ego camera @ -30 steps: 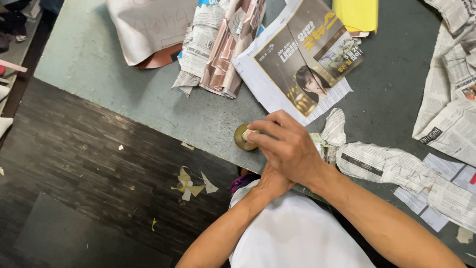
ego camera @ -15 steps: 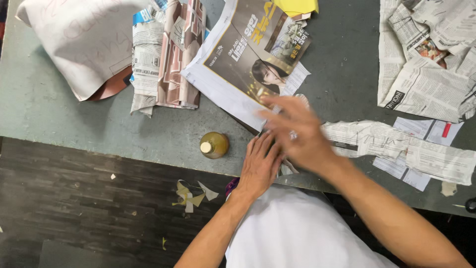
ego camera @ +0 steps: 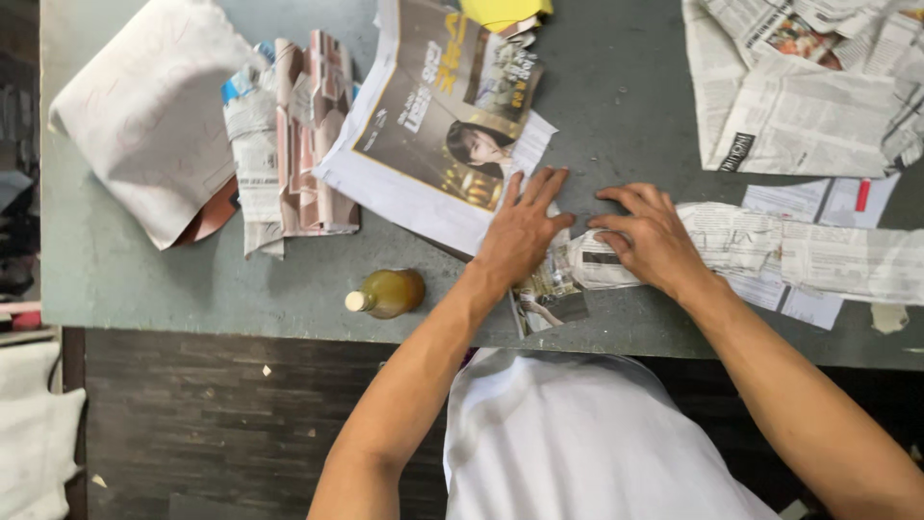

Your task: The person wraps a small rectangular object with newspaper strips, applies a liquid adhesive from a bottle, and trims the excess with scissors. The person folds and presses the paper to secure the layers around the object.

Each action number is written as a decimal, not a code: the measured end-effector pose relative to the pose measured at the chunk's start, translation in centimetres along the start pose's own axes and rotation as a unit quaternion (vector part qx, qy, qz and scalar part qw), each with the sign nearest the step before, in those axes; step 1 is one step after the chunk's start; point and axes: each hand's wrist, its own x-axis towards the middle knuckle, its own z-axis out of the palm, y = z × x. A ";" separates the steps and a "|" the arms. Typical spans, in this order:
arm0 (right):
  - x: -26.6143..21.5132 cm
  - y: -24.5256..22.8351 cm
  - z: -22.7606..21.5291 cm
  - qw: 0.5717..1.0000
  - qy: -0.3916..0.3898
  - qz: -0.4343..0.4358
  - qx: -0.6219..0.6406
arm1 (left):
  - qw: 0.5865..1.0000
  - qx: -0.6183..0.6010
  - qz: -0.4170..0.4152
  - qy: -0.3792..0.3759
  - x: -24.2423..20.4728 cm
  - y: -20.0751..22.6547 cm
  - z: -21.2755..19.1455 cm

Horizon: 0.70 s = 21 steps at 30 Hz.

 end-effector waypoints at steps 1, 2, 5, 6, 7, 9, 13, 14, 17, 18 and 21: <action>0.0 0.1 0.0 1.000 0.005 -0.005 0.003 | 1.000 0.006 0.002 -0.004 0.0 0.0 -0.2; 0.0 0.1 0.0 1.000 0.007 -0.006 0.013 | 1.000 0.011 0.001 -0.007 0.0 0.1 -0.5; 0.2 0.3 -0.2 0.999 -0.005 -0.003 0.045 | 0.998 -0.064 -0.012 0.012 -0.2 0.4 -2.1; 0.2 0.3 -0.3 0.998 -0.022 0.003 0.058 | 0.996 -0.091 -0.022 0.002 -0.5 0.5 -2.8; 0.3 0.3 -0.3 0.997 -0.038 0.010 0.071 | 0.992 -0.119 -0.033 -0.007 -0.8 0.6 -3.5; 0.2 0.3 -0.5 0.995 -0.027 0.013 0.096 | 0.984 -0.167 -0.056 -0.005 -1.5 0.8 -4.9; 0.2 -0.4 -0.6 0.987 -0.045 0.034 0.153 | 0.944 -0.291 -0.152 0.007 -2.7 1.5 -7.1; 0.3 -0.6 -0.5 0.985 -0.049 0.033 0.159 | 0.924 -0.332 -0.187 0.002 -3.1 1.7 -7.4; 0.6 -1.1 -0.4 0.983 -0.063 0.038 0.165 | 0.893 -0.367 -0.260 -0.005 -4.0 2.3 -7.7; 0.5 -1.2 -0.2 0.983 -0.070 0.045 0.163 | 0.887 -0.365 -0.283 -0.010 -4.4 2.6 -7.7; 0.1 -1.4 0.3 0.982 -0.070 0.041 0.170 | 0.865 -0.373 -0.336 -0.015 -5.8 3.3 -6.9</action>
